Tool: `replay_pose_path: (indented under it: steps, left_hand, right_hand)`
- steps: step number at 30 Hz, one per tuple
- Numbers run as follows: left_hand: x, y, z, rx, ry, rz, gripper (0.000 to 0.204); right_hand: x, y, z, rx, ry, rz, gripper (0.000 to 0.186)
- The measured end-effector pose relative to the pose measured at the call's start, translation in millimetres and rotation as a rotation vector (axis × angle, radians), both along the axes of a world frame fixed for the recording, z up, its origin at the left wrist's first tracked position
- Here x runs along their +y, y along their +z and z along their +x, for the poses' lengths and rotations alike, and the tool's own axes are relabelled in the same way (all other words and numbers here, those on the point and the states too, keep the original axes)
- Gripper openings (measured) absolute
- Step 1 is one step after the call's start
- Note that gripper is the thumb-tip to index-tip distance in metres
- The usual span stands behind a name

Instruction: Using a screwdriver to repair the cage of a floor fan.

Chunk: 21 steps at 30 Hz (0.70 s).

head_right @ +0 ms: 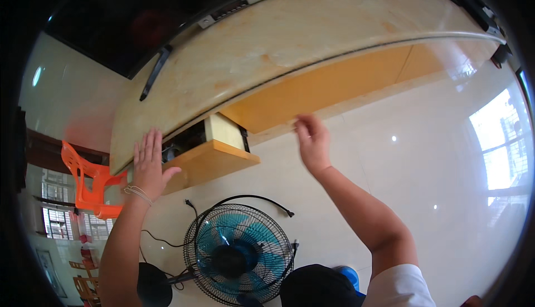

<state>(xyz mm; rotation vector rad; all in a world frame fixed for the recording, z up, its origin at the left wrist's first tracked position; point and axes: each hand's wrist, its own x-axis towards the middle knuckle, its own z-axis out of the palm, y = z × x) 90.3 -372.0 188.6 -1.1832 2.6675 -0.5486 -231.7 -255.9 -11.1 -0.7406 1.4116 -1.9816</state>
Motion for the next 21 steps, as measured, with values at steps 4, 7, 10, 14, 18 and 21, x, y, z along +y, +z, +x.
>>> replay_pose_path:
  steps: [4, 7, 10, 14, 18, 21]
  left_hand:
    - [-13.2, -19.5, -12.8, 0.092, -0.062, -0.091, 0.095]
    - [-18.1, -26.4, -21.2, 0.098, -0.03, -0.224, 0.088]
    - [-26.0, -29.0, -32.4, -0.012, 0.113, -0.266, 0.085]
    - [-29.0, -29.8, -46.1, -0.083, 0.157, -0.327, 0.082]
    - [-30.6, -32.6, -52.4, -0.051, 0.199, -0.271, 0.08]
    - [-31.8, -32.8, -46.1, -0.069, 0.191, -0.277, 0.081]
  right_hand:
    - [-25.6, -62.4, -54.8, -0.544, -0.175, 0.352, 0.055]
    - [-44.7, -70.0, -67.4, -1.019, -0.038, 0.024, 0.069]
    - [-56.8, -56.0, -61.7, -1.084, -0.183, 0.083, 0.073]
    - [-59.5, -52.0, -62.7, -1.133, -0.175, -0.013, 0.073]
    - [-51.6, -74.7, -73.9, -1.243, -0.132, -0.067, 0.073]
    - [-25.5, -82.5, -61.2, -1.154, -0.097, -0.047, 0.074]
